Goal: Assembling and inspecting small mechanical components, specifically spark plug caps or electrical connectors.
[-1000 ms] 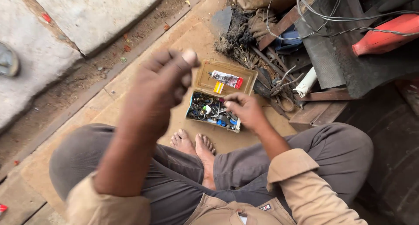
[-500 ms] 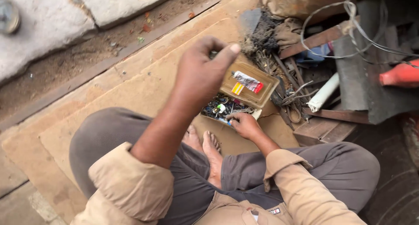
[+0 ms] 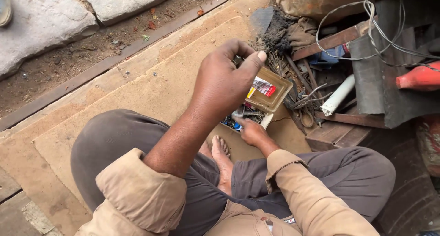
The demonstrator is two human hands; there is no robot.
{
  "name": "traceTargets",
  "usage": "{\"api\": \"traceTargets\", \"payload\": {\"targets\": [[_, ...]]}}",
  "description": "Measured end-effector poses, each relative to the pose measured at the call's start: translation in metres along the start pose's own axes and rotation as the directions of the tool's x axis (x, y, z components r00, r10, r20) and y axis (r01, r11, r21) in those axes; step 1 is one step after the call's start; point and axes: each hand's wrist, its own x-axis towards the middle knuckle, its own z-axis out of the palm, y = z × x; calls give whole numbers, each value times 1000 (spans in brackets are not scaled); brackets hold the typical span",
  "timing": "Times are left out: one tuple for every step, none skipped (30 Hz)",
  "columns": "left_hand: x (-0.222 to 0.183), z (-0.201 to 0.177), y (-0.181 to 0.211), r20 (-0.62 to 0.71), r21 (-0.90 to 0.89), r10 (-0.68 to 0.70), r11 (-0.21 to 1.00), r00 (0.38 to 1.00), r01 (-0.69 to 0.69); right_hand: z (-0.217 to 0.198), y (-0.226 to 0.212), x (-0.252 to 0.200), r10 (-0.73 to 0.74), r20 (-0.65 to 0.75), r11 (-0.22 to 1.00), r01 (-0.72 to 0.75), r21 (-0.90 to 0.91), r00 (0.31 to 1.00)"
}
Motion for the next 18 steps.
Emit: {"api": "traceTargets", "payload": {"targets": [[1, 1, -2, 5, 1, -3, 1000, 1000, 3, 2, 4, 1, 4, 1, 1000, -4, 4, 1000], [2, 2, -4, -13, 29, 19, 999, 1000, -19, 5, 9, 3, 19, -63, 999, -17, 35, 998], [4, 3, -5, -32, 59, 44, 997, 999, -42, 7, 13, 5, 34, -128, 997, -26, 66, 991], [5, 5, -8, -28, 61, 43, 997, 999, -41, 6, 15, 4, 37, -128, 997, -28, 70, 991], [7, 7, -9, -33, 48, 26, 999, 999, -25, 3, 17, 5, -16, -209, 996, 34, 85, 978], [9, 9, -11, -39, 34, 10, 999, 999, -8, 0, 18, 6, -66, -290, 991, 97, 94, 955], [10, 9, -11, -37, 36, 10, 999, 999, -8, -6, 16, 4, -65, -290, 991, 97, 97, 955], [11, 9, -11, -42, 58, -5, 998, 999, 7, -11, 13, 3, 58, -183, 982, -24, 185, 981], [12, 10, -11, -44, 79, -20, 997, 999, 24, -16, 12, 1, 175, -63, 954, -153, 259, 983], [12, 12, -12, -40, 80, -21, 997, 999, 24, -12, 22, 6, 178, -63, 952, -156, 262, 982], [12, 13, -14, -38, 73, -18, 997, 999, 21, -8, 31, 11, 155, -151, 943, -101, 317, 976], [12, 14, -15, -37, 65, -15, 998, 999, 18, -3, 41, 15, 136, -240, 930, -40, 365, 961], [12, 15, -15, -31, 68, -14, 998, 999, 17, -5, 43, 18, 141, -242, 928, -43, 369, 960], [12, 16, -14, -26, 92, -8, 996, 1000, 10, -6, 45, 20, 176, -265, 904, -48, 425, 948], [11, 16, -14, -23, 115, -1, 993, 1000, 4, -7, 47, 22, 210, -285, 876, -51, 479, 935], [12, 16, -14, -18, 116, -1, 993, 1000, 3, -8, 47, 22, 214, -286, 875, -53, 481, 934], [13, 17, -14, -18, 110, -13, 994, 1000, 15, -9, 46, 21, 161, -332, 905, -5, 425, 930], [13, 17, -14, -17, 105, -25, 994, 1000, 27, -9, 45, 19, 106, -373, 930, 41, 365, 922]]}}
